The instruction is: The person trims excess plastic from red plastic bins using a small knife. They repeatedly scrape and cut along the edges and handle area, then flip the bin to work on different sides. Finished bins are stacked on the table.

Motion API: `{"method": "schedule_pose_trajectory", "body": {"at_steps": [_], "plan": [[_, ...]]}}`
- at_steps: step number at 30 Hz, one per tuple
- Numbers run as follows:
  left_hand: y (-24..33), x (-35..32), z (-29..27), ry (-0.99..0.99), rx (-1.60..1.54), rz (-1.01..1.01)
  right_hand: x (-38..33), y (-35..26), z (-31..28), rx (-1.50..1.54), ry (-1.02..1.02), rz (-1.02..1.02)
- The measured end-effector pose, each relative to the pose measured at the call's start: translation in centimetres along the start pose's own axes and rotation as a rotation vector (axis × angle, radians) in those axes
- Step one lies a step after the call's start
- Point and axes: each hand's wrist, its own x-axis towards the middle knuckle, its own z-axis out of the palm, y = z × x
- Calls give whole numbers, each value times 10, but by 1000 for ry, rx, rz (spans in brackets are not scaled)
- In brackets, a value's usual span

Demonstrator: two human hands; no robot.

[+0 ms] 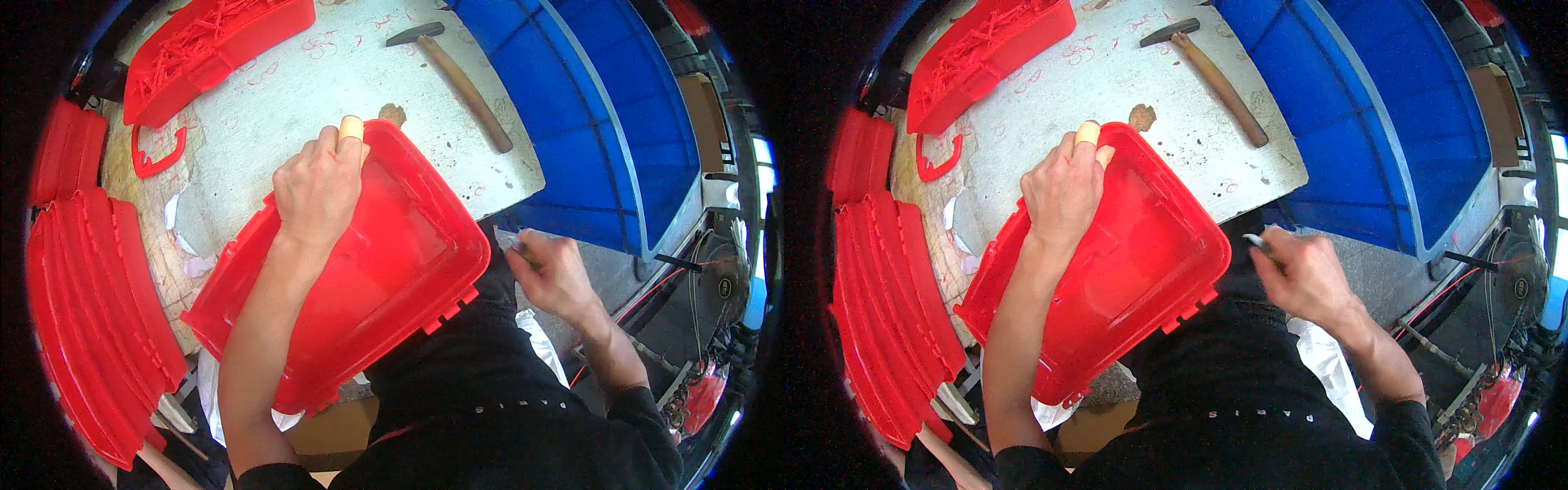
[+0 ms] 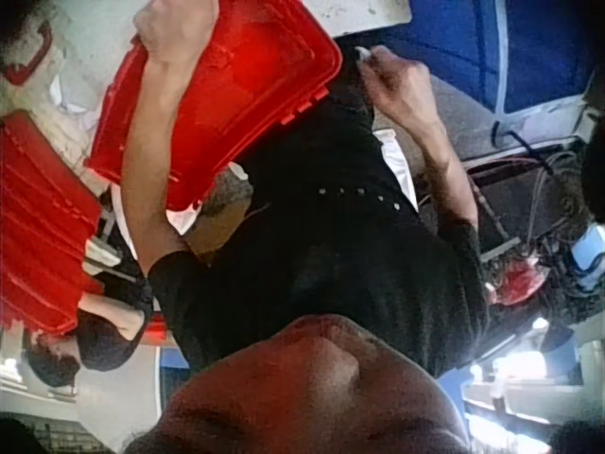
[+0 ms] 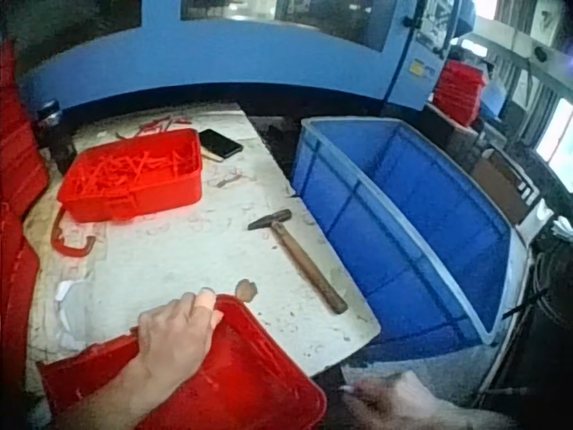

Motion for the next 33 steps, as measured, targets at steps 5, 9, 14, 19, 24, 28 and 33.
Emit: {"method": "schedule_pose_trajectory", "body": {"at_steps": [5,9,14,19,24,28,33], "plan": [[1,0,-1,-3,13,10,2,2,6,318,138,-91],[1,1,-3,-67,30,-8,14,-4,14,161,48,-147],[4,-1,-5,4,0,47,51,0,3,220,-12,-38],[9,-1,-6,3,-62,51,102,-15,17,436,201,-119],[9,-3,-6,-14,-21,51,115,-31,27,-96,290,-471],[18,-4,-10,-65,-90,73,70,2,3,88,80,-313],[-4,9,-47,-332,-235,2,35,41,-11,250,85,93]]}}
